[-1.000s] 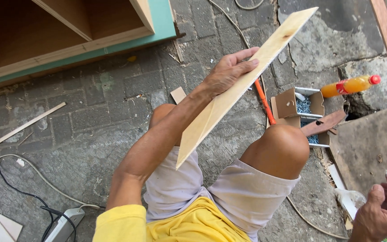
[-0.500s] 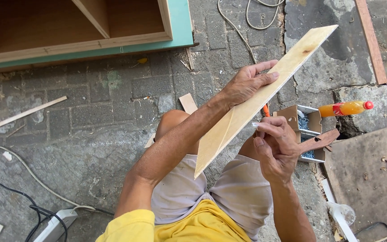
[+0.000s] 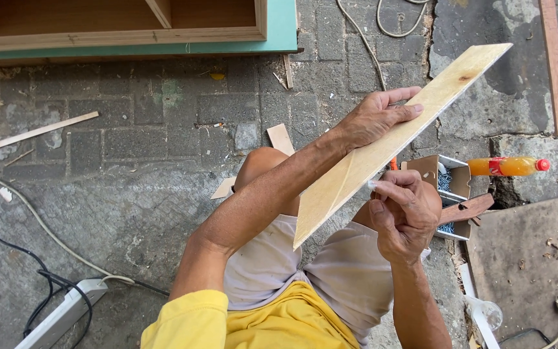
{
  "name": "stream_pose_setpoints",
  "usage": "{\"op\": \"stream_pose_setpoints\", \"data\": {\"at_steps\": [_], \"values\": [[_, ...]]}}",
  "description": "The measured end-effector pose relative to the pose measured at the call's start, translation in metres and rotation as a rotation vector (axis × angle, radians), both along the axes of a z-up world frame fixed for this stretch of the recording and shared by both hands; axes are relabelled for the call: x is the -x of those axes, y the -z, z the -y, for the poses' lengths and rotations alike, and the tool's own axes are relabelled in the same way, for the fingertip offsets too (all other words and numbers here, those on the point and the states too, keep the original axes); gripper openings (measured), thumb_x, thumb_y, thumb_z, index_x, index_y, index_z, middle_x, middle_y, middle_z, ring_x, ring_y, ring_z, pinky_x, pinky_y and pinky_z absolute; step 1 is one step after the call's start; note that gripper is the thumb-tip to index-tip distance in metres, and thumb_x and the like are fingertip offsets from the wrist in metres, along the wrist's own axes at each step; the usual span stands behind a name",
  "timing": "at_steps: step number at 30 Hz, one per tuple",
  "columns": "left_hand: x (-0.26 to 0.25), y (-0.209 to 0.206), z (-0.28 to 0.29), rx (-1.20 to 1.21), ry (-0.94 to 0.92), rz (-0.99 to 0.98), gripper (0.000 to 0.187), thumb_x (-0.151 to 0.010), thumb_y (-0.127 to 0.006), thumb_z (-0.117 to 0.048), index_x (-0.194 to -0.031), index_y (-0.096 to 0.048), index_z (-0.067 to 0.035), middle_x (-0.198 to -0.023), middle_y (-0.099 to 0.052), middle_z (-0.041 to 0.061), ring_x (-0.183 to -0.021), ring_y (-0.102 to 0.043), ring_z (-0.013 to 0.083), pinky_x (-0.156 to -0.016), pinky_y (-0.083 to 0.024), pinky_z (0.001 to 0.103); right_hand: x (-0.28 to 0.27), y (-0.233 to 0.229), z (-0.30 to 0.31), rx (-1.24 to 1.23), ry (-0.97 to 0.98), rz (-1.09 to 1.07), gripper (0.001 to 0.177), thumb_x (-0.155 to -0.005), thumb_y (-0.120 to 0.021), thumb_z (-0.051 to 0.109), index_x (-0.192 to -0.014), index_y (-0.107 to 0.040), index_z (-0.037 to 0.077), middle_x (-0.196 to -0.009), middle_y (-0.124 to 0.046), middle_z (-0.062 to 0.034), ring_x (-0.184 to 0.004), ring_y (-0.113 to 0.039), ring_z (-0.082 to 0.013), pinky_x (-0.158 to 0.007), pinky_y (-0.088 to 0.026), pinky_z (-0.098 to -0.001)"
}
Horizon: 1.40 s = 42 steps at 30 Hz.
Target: The person is performing final fitting of wooden trim and sanding the surfaces of a wooden cabinet.
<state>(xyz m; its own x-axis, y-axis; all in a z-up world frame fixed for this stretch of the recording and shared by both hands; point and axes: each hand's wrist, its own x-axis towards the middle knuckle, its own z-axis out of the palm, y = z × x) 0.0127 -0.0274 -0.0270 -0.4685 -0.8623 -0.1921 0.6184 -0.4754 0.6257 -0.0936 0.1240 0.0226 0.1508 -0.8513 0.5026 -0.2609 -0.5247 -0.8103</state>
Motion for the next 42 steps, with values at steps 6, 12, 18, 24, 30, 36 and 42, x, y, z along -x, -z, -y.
{"op": "stream_pose_setpoints", "data": {"at_steps": [6, 12, 18, 24, 30, 36, 42], "values": [[0.007, 0.023, 0.012, -0.005, -0.010, 0.016, 0.057, -0.088, -0.079, -0.007, -0.141, -0.058, -0.003, -0.096, -0.075, 0.021, -0.069, -0.077, 0.0263, -0.061, -0.068, 0.033, -0.002, 0.017, -0.012, 0.132, -0.062, 0.014, 0.017, -0.087, -0.073, 0.004, -0.102, -0.078, -0.003, -0.094, -0.059, -0.0204, -0.076, -0.062, -0.0243, -0.067, -0.050, -0.0341], [0.018, 0.047, 0.028, -0.006, -0.030, 0.012, 0.059, -0.087, -0.080, -0.008, -0.141, -0.058, -0.002, -0.098, -0.075, 0.023, -0.068, -0.077, 0.0272, -0.061, -0.068, 0.034, -0.012, 0.036, -0.011, 0.325, -0.116, -0.032, 0.023, -0.083, -0.069, -0.009, -0.100, -0.082, -0.001, -0.094, -0.060, -0.0198, -0.065, -0.054, -0.0227, -0.057, -0.047, -0.0334], [0.017, 0.048, 0.029, -0.012, -0.035, 0.020, 0.059, -0.087, -0.080, -0.009, -0.142, -0.058, -0.004, -0.096, -0.075, 0.024, -0.067, -0.076, 0.0280, -0.061, -0.067, 0.035, -0.021, 0.038, -0.010, 0.412, -0.116, -0.066, 0.031, -0.081, -0.066, -0.012, -0.105, -0.082, 0.000, -0.097, -0.060, -0.0182, -0.067, -0.054, -0.0206, -0.057, -0.047, -0.0341], [0.015, 0.046, 0.025, -0.002, -0.046, 0.010, 0.059, -0.087, -0.082, -0.010, -0.141, -0.059, -0.005, -0.097, -0.075, 0.026, -0.066, -0.077, 0.0292, -0.061, -0.068, 0.037, -0.033, 0.016, -0.025, 0.491, -0.129, -0.095, 0.021, -0.084, -0.070, -0.005, -0.100, -0.082, 0.001, -0.097, -0.060, -0.0192, -0.064, -0.054, -0.0241, -0.057, -0.047, -0.0373], [0.001, 0.027, 0.025, 0.112, 0.032, 0.182, 0.082, -0.080, -0.077, -0.028, -0.153, -0.049, -0.001, -0.100, -0.075, 0.016, -0.061, -0.065, 0.0181, -0.051, -0.054, 0.029, -0.038, 0.011, -0.049, 0.497, -0.180, -0.255, 0.018, -0.094, -0.071, 0.001, -0.109, -0.075, 0.010, -0.105, -0.055, -0.0133, -0.078, -0.059, -0.0204, -0.068, -0.048, -0.0362], [0.002, 0.030, 0.027, 0.116, 0.014, 0.164, 0.084, -0.078, -0.078, -0.026, -0.152, -0.049, 0.001, -0.105, -0.075, 0.019, -0.063, -0.066, 0.0185, -0.051, -0.054, 0.029, -0.043, 0.003, -0.042, 0.536, -0.218, -0.349, 0.027, -0.096, -0.067, -0.002, -0.122, -0.071, 0.006, -0.109, -0.052, -0.0131, -0.081, -0.049, -0.0207, -0.064, -0.039, -0.0346], [-0.003, 0.024, 0.025, 0.139, 0.017, 0.245, 0.082, -0.079, -0.077, -0.031, -0.151, -0.052, -0.003, -0.100, -0.077, 0.015, -0.063, -0.064, 0.0159, -0.052, -0.049, 0.027, -0.032, 0.033, -0.044, 0.578, -0.163, -0.256, 0.034, -0.089, -0.068, -0.006, -0.121, -0.071, 0.005, -0.111, -0.051, -0.0088, -0.083, -0.042, -0.0154, -0.060, -0.032, -0.0328]]}}
